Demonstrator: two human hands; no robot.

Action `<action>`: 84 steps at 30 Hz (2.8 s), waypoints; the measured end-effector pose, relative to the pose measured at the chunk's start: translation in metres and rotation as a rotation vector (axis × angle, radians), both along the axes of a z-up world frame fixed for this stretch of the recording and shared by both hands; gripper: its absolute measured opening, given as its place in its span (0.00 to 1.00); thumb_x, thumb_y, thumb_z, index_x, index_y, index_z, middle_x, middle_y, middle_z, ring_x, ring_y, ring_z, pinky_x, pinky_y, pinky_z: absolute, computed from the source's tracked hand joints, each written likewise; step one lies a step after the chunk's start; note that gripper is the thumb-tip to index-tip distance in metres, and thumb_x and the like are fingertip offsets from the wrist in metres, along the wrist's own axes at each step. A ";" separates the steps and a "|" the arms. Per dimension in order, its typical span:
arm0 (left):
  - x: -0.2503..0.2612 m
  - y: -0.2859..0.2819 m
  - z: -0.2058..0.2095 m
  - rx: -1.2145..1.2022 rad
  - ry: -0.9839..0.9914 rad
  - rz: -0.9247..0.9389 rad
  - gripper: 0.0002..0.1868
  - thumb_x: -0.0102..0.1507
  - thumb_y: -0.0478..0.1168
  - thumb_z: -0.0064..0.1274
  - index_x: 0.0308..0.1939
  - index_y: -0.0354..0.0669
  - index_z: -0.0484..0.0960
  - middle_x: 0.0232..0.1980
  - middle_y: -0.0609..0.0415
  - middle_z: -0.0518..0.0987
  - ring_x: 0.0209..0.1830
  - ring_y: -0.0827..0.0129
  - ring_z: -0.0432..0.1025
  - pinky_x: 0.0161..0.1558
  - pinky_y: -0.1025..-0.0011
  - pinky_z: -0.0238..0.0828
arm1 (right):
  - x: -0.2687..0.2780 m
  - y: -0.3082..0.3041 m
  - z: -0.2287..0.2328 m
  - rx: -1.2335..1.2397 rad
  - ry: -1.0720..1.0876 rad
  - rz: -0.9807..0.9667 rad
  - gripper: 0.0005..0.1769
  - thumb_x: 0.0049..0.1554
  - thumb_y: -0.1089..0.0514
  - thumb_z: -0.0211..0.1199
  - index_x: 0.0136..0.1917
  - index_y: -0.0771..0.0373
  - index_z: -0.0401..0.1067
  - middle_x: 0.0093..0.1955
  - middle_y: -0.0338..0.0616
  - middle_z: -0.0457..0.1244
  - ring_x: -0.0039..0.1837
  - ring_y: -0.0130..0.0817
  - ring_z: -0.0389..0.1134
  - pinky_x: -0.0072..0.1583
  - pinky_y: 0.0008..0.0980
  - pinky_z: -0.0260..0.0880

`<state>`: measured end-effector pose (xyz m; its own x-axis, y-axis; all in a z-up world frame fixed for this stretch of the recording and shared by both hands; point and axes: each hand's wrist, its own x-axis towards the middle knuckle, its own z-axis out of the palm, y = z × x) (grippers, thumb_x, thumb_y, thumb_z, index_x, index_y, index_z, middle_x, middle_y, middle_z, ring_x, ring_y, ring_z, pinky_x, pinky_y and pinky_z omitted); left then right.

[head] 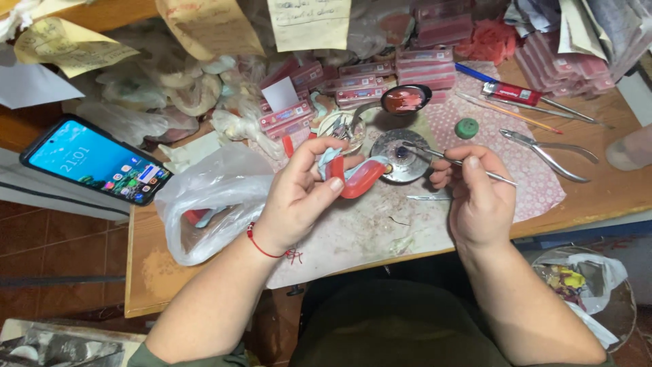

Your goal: Applying and shaping red wax onto a dental mold using a heated metal tool

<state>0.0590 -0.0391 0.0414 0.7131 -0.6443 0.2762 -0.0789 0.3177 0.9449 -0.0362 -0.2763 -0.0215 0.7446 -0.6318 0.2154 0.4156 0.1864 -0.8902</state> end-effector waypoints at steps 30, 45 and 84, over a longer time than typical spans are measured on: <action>0.007 0.009 0.003 0.328 -0.615 0.293 0.29 0.63 0.39 0.60 0.68 0.40 0.74 0.22 0.53 0.79 0.26 0.62 0.81 0.29 0.67 0.82 | 0.002 -0.005 -0.006 0.000 0.010 0.036 0.18 0.67 0.51 0.50 0.56 0.69 0.66 0.42 0.56 0.67 0.41 0.37 0.73 0.45 0.27 0.77; 0.009 0.009 0.020 0.365 -0.653 0.331 0.28 0.64 0.43 0.61 0.68 0.47 0.74 0.23 0.53 0.77 0.28 0.60 0.81 0.32 0.66 0.82 | 0.003 -0.015 -0.013 0.116 -0.013 0.102 0.14 0.65 0.50 0.52 0.53 0.64 0.65 0.39 0.57 0.67 0.38 0.39 0.74 0.43 0.32 0.81; 0.006 0.013 0.011 0.548 -0.614 0.302 0.28 0.69 0.46 0.55 0.73 0.52 0.69 0.25 0.63 0.54 0.22 0.75 0.55 0.32 0.80 0.64 | -0.049 -0.089 0.015 -1.597 0.387 -0.107 0.21 0.60 0.70 0.69 0.32 0.55 0.64 0.32 0.41 0.57 0.38 0.42 0.61 0.41 0.41 0.59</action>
<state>0.0654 -0.0262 0.0523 0.7020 -0.6062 0.3738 -0.6309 -0.2857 0.7214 -0.0849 -0.3649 -0.0067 0.8758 -0.0157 0.4824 0.0865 -0.9782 -0.1888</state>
